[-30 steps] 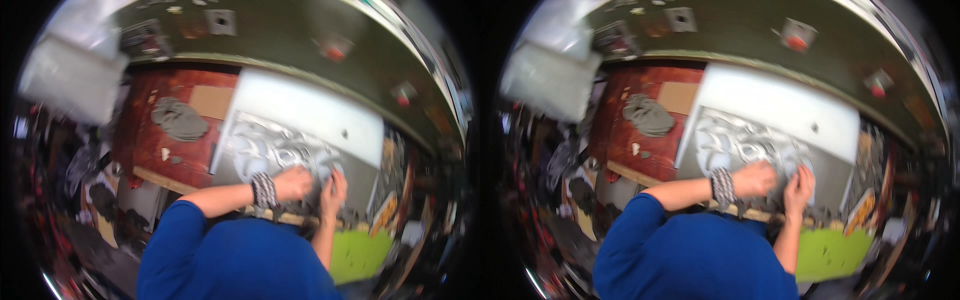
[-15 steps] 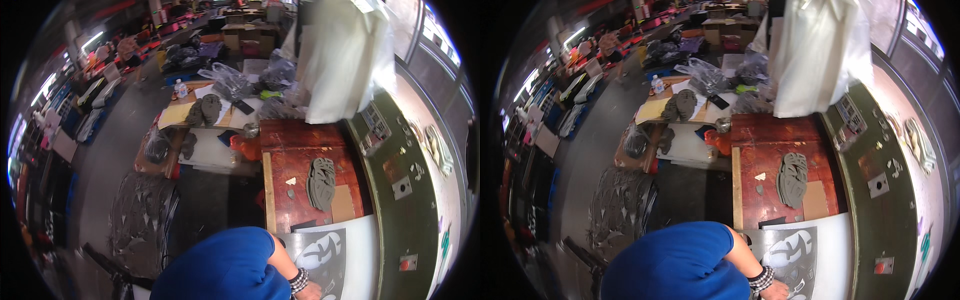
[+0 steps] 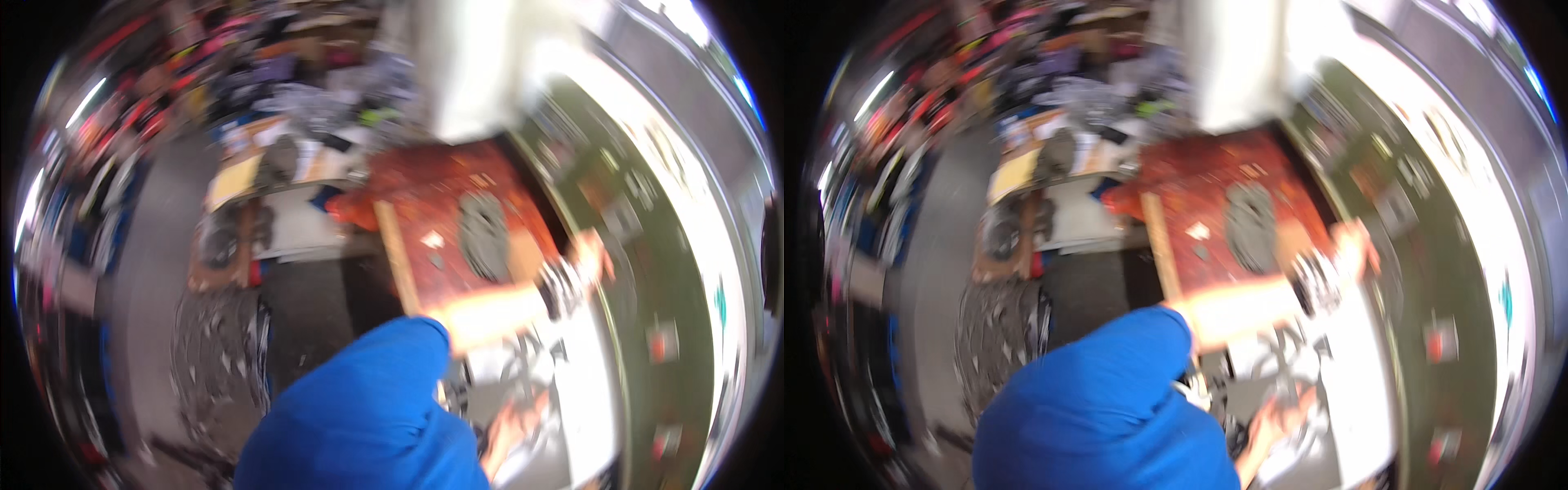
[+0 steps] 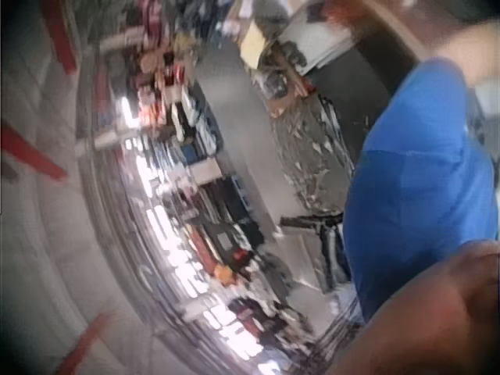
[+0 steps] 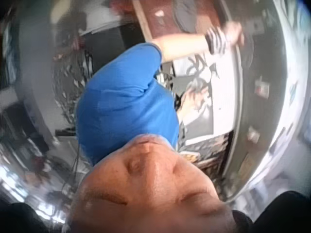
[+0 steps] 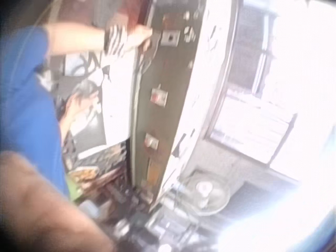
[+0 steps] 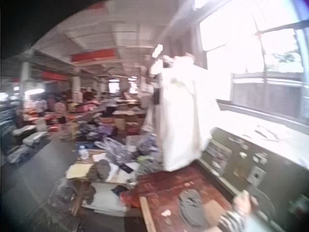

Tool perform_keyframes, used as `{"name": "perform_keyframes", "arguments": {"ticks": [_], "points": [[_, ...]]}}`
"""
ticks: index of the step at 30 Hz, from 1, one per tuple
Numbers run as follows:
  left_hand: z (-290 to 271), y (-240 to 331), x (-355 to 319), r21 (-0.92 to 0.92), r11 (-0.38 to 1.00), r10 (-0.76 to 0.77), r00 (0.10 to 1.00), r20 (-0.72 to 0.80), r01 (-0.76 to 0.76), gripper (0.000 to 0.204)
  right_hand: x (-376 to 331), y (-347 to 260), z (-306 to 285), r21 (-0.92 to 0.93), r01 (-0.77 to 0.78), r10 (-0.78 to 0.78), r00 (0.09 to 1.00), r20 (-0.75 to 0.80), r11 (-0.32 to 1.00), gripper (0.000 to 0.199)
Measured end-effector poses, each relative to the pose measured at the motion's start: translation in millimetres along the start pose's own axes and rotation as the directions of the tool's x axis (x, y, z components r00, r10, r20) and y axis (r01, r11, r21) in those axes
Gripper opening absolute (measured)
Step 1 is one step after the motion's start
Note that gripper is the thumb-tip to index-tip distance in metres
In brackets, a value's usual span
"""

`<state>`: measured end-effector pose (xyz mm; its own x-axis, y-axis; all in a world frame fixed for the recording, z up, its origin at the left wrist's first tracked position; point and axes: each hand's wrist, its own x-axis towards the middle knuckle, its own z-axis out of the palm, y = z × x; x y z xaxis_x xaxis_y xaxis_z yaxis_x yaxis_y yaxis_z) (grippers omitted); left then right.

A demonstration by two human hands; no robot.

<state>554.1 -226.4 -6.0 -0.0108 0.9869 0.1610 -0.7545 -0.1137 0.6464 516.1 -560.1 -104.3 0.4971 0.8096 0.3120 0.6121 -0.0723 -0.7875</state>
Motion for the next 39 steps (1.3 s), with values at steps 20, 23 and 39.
{"name": "perform_keyframes", "arguments": {"ticks": [20,23,39], "points": [[-86,65,-145,0.336,-0.022,-0.491,0.303,0.817,-0.942,0.048,2,-30,-7,-0.624,-0.095,0.167,0.984,0.058,0.775,0.066],[-87,53,-143,0.228,0.015,-0.469,0.195,0.861,-0.974,0.030,2,-30,-5,-0.622,-0.100,0.166,0.985,0.050,0.777,0.066],[-132,12,-103,0.910,0.226,-0.207,0.896,0.392,-0.346,0.032,-1,-28,-2,-0.569,-0.127,0.135,0.990,-0.028,0.812,0.066]]}}
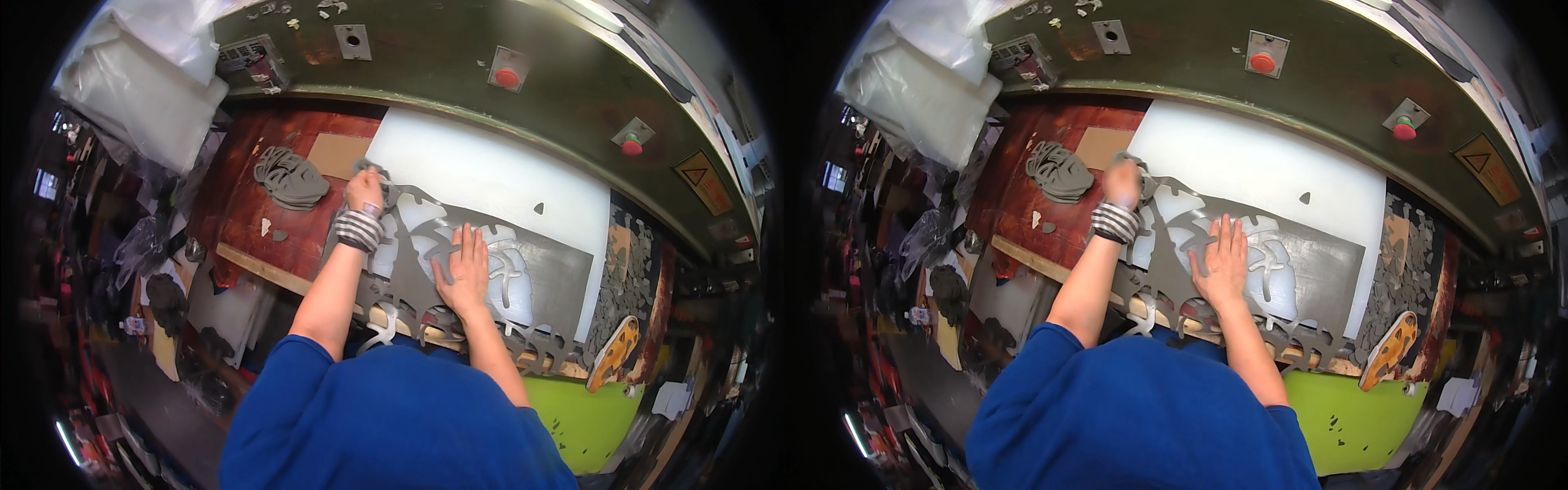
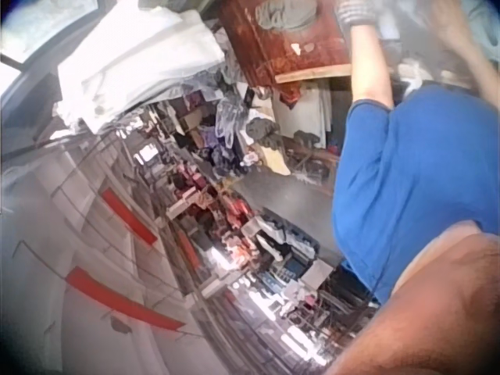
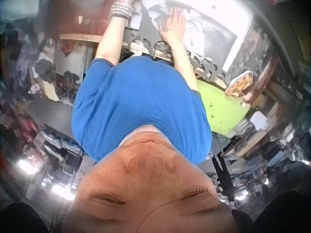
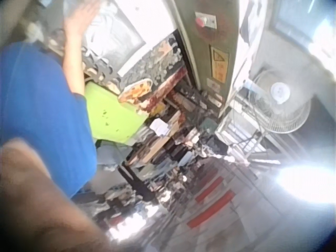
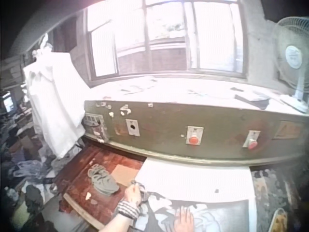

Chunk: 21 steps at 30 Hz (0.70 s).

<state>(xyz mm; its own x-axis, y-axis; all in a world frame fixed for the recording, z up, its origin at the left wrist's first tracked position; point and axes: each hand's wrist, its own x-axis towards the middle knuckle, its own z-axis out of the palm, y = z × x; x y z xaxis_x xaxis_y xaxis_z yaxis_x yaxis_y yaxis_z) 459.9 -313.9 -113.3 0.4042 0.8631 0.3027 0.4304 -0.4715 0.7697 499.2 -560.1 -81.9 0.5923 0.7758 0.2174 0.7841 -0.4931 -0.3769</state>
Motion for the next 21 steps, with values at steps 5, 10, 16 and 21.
{"name": "perform_keyframes", "arguments": {"ticks": [5,10,16,21], "points": [[4,-22,1,-0.426,0.841,-0.399,0.914,-0.070,0.335,0.038,-3,5,4,0.063,0.018,-0.015,0.999,-0.047,0.998,0.062],[-26,-11,-11,-0.361,0.922,-0.098,0.987,0.131,0.139,0.033,-4,24,-6,0.664,-0.069,0.173,0.981,-0.092,0.745,0.034],[-35,14,-30,0.079,0.895,0.435,0.898,0.064,-0.439,0.018,52,25,-19,0.295,0.261,-0.139,0.915,-0.378,0.919,0.031],[-23,41,-35,-0.109,0.941,0.243,0.863,-0.443,-0.320,0.018,120,-22,-1,0.528,0.012,-0.147,0.966,0.214,0.849,0.039]]}}
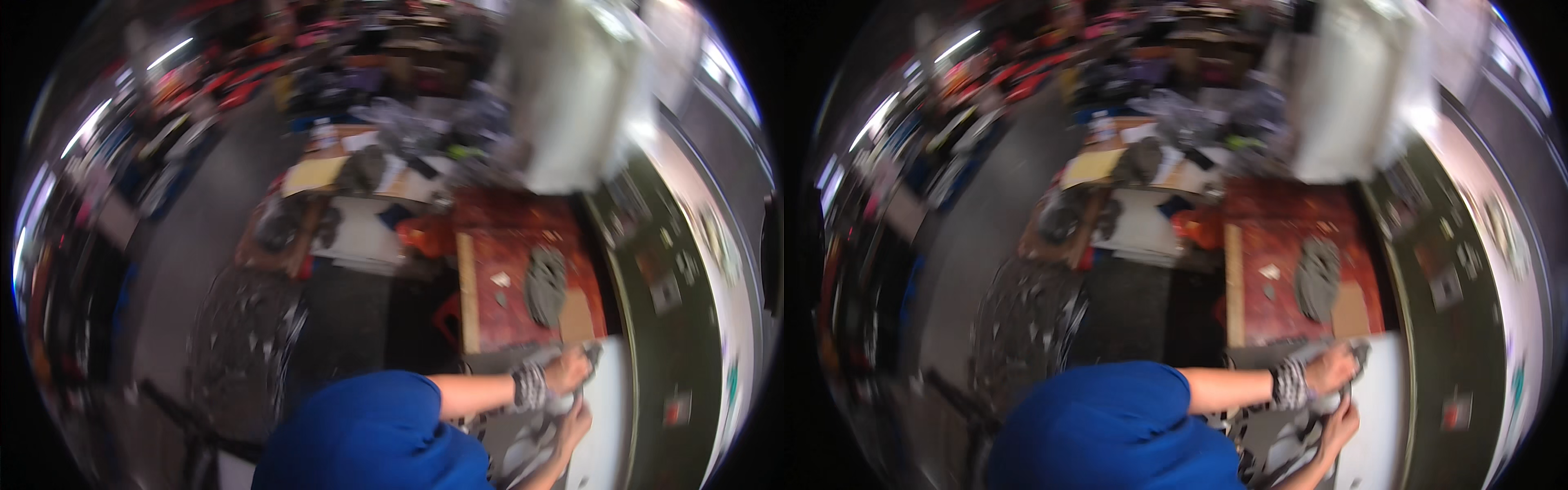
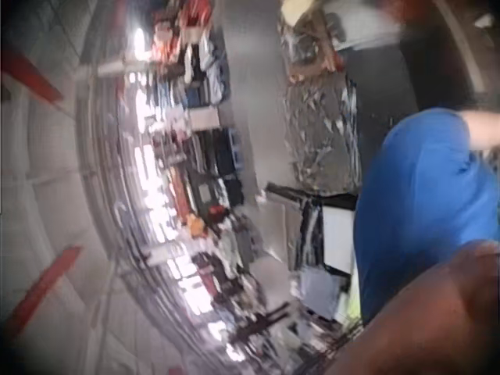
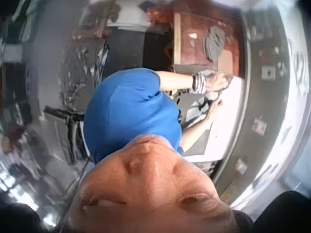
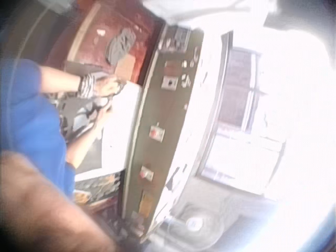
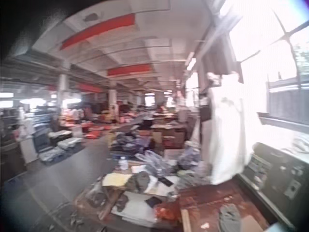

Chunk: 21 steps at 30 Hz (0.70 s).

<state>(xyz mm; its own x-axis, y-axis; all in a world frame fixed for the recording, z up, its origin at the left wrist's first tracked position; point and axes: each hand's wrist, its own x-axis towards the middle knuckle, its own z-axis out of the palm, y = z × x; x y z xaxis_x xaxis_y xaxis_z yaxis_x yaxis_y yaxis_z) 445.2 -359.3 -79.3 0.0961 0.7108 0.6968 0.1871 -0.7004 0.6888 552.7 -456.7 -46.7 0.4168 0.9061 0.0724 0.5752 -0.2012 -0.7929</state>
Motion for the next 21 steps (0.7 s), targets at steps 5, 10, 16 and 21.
{"name": "perform_keyframes", "arguments": {"ticks": [5,10,16,21], "points": [[8,-50,7,0.125,0.847,-0.493,0.851,-0.183,0.517,0.020,-40,-30,41,0.024,0.273,-0.271,0.961,-0.053,0.962,0.042],[-17,-107,57,-0.177,0.787,-0.537,0.515,-0.668,0.592,0.034,-94,-64,38,0.042,0.355,-0.346,0.927,-0.142,0.934,0.025],[-45,1,69,-0.023,0.982,-0.187,0.947,-0.262,0.187,0.023,-43,-76,-22,-0.125,0.087,-0.125,0.933,-0.338,0.988,0.031],[-47,73,34,-0.111,0.970,0.216,0.976,-0.019,-0.217,0.023,-48,-51,-8,0.073,0.046,-0.033,0.985,-0.166,0.996,0.047]]}}
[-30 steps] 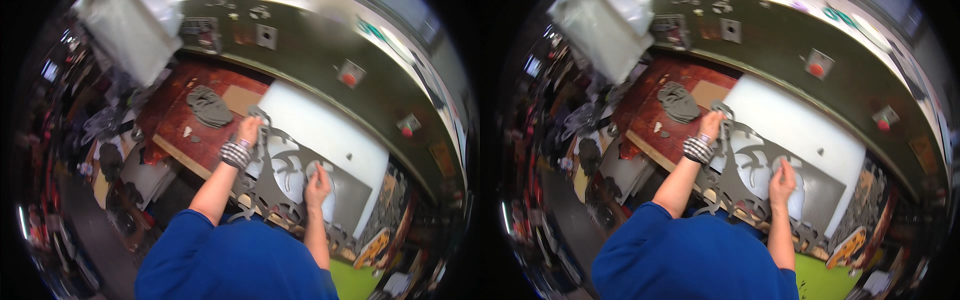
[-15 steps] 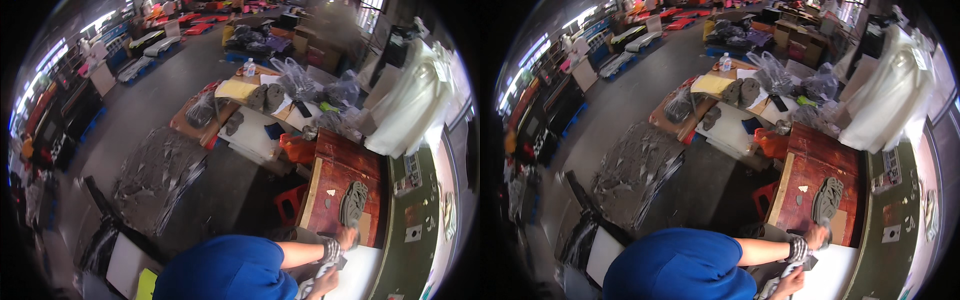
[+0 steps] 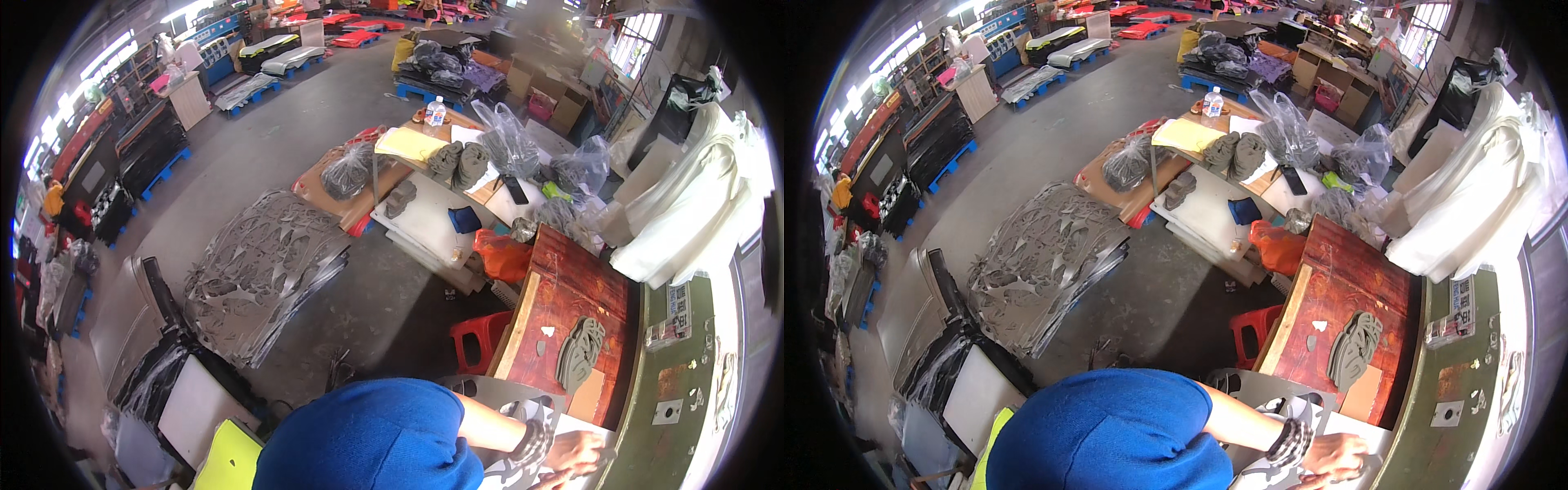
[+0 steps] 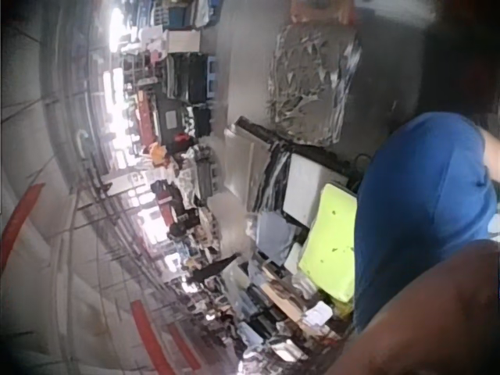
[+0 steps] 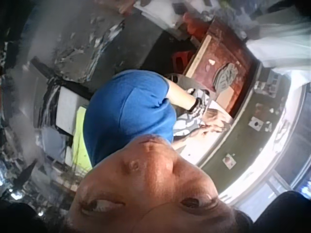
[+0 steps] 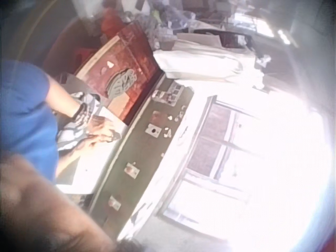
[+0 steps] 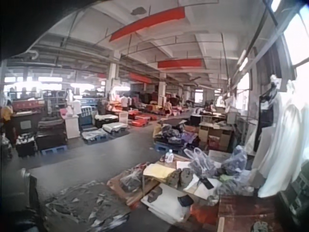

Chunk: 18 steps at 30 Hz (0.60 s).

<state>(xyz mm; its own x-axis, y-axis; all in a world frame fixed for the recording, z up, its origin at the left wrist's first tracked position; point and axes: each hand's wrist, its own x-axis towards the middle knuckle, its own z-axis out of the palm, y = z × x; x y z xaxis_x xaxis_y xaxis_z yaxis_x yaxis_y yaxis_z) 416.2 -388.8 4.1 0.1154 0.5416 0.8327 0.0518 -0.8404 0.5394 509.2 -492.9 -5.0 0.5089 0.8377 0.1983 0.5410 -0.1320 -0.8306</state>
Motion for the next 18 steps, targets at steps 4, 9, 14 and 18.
{"name": "perform_keyframes", "arguments": {"ticks": [4,9,14,18], "points": [[8,15,-11,-0.340,0.844,-0.312,0.895,0.318,0.415,0.026,-7,13,2,0.063,0.007,-0.003,0.998,-0.057,0.998,0.046],[16,20,-28,-0.376,0.705,-0.486,0.796,0.361,0.601,0.025,-20,19,-14,0.038,0.038,-0.038,0.999,-0.011,0.999,0.043],[6,2,-25,-0.296,0.622,-0.638,0.689,0.344,0.724,0.024,-54,9,-29,-0.243,0.307,-0.269,0.946,0.179,0.920,0.040],[-12,-25,-7,0.158,0.851,-0.525,0.800,0.290,0.501,0.028,-66,-8,-34,0.034,0.200,-0.195,0.880,0.432,0.979,0.029]]}}
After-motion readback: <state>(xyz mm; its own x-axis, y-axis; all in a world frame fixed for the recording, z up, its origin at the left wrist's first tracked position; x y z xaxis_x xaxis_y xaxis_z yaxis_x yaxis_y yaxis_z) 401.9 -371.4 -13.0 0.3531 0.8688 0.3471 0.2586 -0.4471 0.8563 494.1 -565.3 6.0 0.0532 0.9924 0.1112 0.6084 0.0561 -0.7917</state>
